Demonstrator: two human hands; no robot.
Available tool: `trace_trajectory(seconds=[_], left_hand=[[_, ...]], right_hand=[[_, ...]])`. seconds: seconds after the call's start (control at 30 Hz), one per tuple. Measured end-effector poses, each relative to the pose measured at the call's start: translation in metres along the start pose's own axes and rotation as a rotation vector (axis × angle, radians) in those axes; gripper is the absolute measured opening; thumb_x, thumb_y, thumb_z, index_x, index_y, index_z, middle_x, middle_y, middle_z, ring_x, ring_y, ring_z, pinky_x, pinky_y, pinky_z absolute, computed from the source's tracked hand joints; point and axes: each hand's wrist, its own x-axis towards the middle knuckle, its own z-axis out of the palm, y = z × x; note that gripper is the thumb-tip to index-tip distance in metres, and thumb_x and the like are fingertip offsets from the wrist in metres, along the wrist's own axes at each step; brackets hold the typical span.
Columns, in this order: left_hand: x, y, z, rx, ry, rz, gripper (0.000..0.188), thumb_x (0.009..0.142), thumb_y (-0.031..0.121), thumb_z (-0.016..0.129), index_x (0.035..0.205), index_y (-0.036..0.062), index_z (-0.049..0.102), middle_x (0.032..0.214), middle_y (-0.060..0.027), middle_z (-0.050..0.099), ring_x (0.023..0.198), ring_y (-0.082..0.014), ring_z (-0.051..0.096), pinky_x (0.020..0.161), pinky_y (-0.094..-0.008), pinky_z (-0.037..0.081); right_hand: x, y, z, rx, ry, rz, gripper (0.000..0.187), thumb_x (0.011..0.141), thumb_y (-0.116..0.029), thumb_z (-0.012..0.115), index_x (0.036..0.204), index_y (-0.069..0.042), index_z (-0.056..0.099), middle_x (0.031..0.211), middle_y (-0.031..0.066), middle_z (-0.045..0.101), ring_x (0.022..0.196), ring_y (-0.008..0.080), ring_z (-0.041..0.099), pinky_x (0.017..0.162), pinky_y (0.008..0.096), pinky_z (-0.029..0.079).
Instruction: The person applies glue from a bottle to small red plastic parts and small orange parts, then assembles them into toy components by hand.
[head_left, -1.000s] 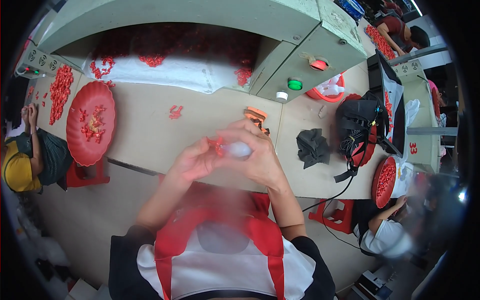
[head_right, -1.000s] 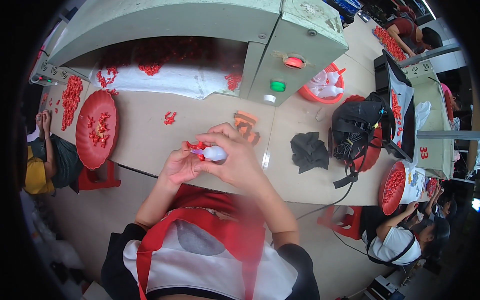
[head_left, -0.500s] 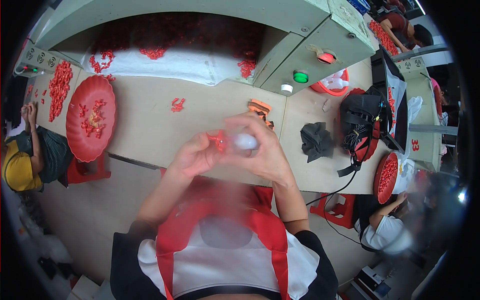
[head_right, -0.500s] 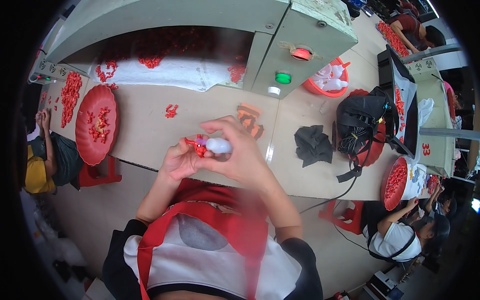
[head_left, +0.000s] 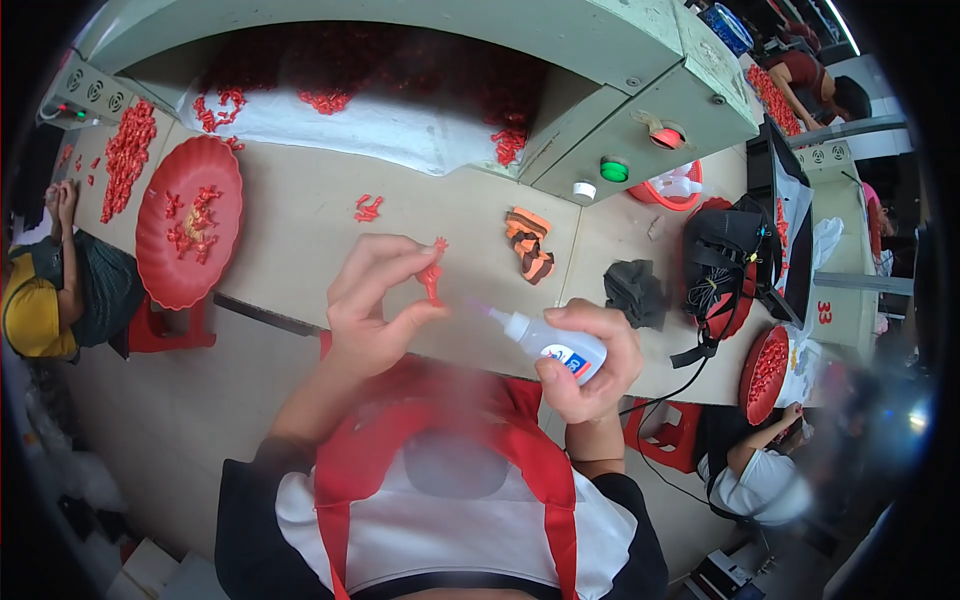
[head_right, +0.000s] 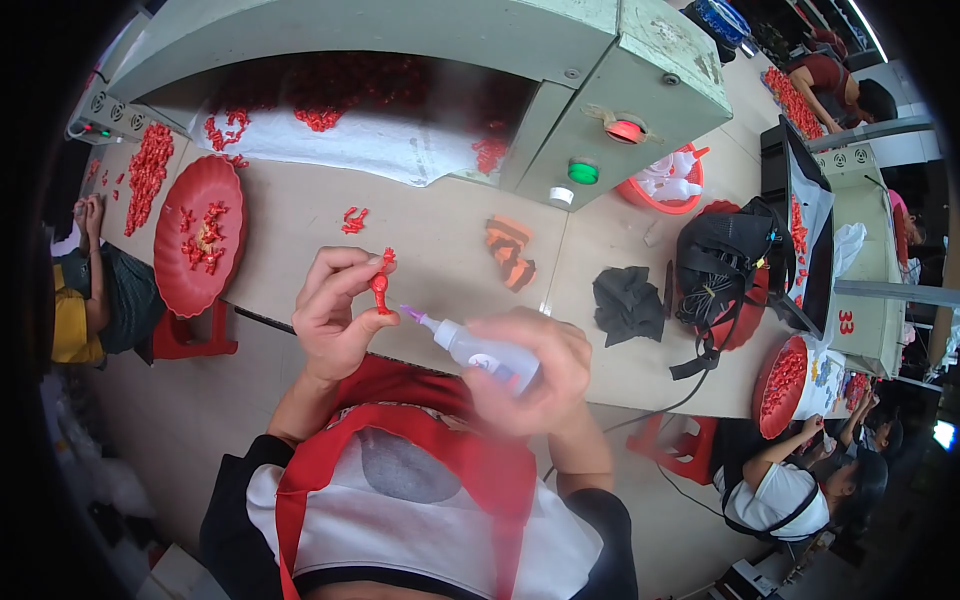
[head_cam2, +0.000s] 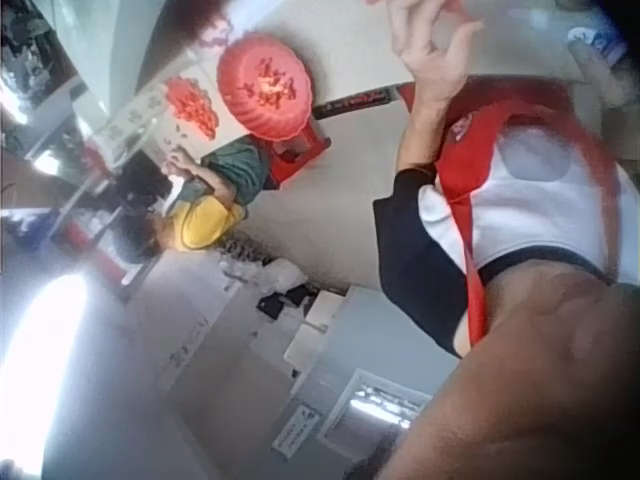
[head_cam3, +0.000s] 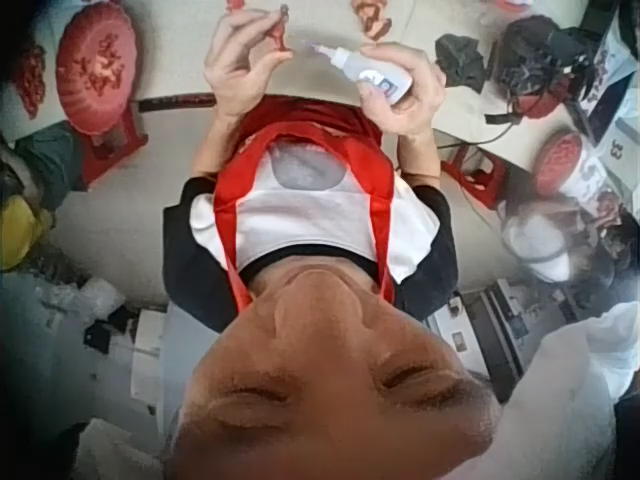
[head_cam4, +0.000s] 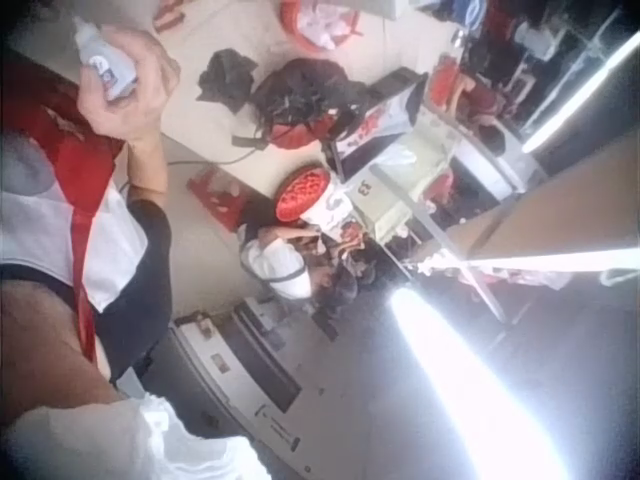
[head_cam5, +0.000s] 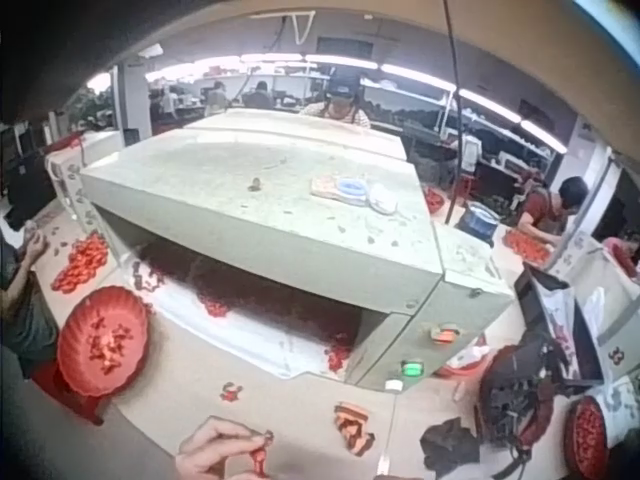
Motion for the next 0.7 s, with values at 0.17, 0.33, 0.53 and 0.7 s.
trace_trajectory(seconds=[0.17, 0.33, 0.53, 0.7], left_hand=[[-0.002, 0.002, -0.001, 0.041, 0.007, 0.042, 0.044, 0.061, -0.001, 0.073, 0.103, -0.003, 0.06, 0.096, -0.0129, 0.055, 0.079, -0.0206, 0.059, 0.069, -0.0288, 0.048], [-0.003, 0.004, -0.002, 0.018, 0.003, 0.028, 0.045, 0.06, -0.001, 0.074, 0.103, -0.0029, 0.06, 0.095, -0.0126, 0.055, 0.079, -0.0201, 0.059, 0.069, -0.0289, 0.049], [-0.002, 0.008, -0.003, 0.019, -0.006, 0.035, 0.045, 0.06, -0.002, 0.074, 0.103, -0.0023, 0.061, 0.096, -0.0125, 0.055, 0.079, -0.0202, 0.059, 0.069, -0.0291, 0.049], [-0.003, 0.006, -0.005, 0.008, -0.004, 0.021, 0.045, 0.06, -0.002, 0.074, 0.103, -0.0021, 0.061, 0.096, -0.0124, 0.055, 0.08, -0.02, 0.059, 0.069, -0.0291, 0.049]], right_hand=[[0.001, 0.0, 0.009, -0.03, -0.014, -0.139, 0.026, 0.067, -0.013, 0.063, 0.086, 0.002, 0.055, 0.065, 0.0095, 0.058, 0.047, 0.0133, 0.049, 0.045, 0.0227, 0.037], [0.003, -0.001, 0.011, -0.037, -0.024, -0.156, 0.023, 0.067, -0.01, 0.061, 0.086, 0.003, 0.055, 0.064, 0.0092, 0.058, 0.045, 0.0132, 0.048, 0.045, 0.0227, 0.037], [0.003, -0.002, 0.013, -0.063, -0.044, -0.16, 0.022, 0.066, -0.009, 0.061, 0.084, 0.002, 0.055, 0.064, 0.0094, 0.059, 0.045, 0.0139, 0.049, 0.044, 0.0225, 0.037], [0.003, -0.002, 0.014, -0.068, -0.044, -0.161, 0.021, 0.067, -0.009, 0.061, 0.083, 0.002, 0.056, 0.063, 0.0089, 0.058, 0.045, 0.0142, 0.049, 0.044, 0.0228, 0.038]])
